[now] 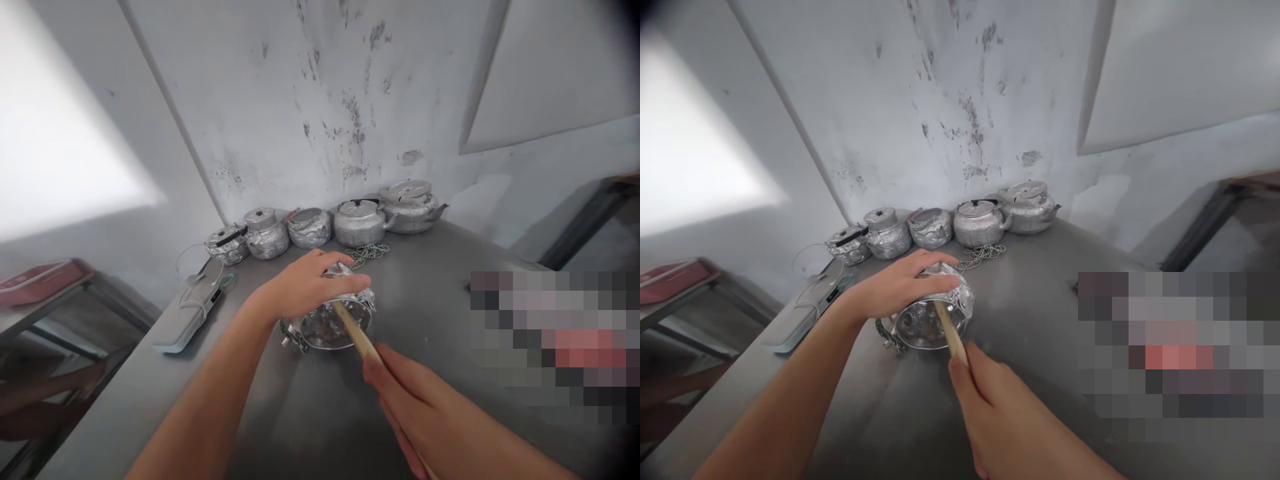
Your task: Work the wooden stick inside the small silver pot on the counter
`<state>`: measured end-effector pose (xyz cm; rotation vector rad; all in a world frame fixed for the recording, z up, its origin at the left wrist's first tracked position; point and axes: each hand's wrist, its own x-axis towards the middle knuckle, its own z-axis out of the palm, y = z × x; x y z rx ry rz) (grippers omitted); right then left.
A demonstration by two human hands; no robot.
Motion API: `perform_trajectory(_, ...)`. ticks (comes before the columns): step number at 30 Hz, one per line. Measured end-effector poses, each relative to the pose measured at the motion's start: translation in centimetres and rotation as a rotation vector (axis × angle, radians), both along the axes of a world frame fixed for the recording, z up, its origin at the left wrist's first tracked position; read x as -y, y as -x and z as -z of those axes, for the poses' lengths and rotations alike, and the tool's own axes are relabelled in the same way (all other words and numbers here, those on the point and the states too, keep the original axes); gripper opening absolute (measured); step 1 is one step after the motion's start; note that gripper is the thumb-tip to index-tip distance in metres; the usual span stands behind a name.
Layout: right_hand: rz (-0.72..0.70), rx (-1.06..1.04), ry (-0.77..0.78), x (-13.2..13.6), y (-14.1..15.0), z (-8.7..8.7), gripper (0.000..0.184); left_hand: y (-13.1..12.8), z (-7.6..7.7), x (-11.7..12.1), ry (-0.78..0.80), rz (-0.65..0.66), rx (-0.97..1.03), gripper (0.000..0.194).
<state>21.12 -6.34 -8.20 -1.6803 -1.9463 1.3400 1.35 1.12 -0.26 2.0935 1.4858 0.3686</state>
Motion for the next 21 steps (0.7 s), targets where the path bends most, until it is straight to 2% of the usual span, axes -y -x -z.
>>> perform_trajectory(3, 0.013, 0.018, 0.031, -0.1, 0.2, -0.7, 0.057, 0.0, 0.0, 0.0, 0.001, -0.009, 0.006, 0.069)
perform_trajectory(6, 0.01, -0.064, 0.083, -0.1, 0.2, -1.0, 0.049, -0.1, 0.0, 0.0, -0.004, -0.001, 0.008, 0.067)
perform_trajectory(12, 0.039, -0.021, 0.043, 0.1, 0.3, -0.2, 0.045, -0.1, 0.0, 0.0, -0.008, -0.008, 0.005, 0.066)
perform_trajectory(17, -0.007, -0.052, -0.13, -0.2, 0.5, 0.1, 0.034, -0.1, 0.0, 0.0, 0.004, -0.007, -0.007, 0.068)
perform_trajectory(21, -0.069, -0.122, -0.219, -0.3, 0.1, -0.3, 0.024, -0.1, 0.0, 0.0, 0.003, -0.01, -0.009, 0.068)
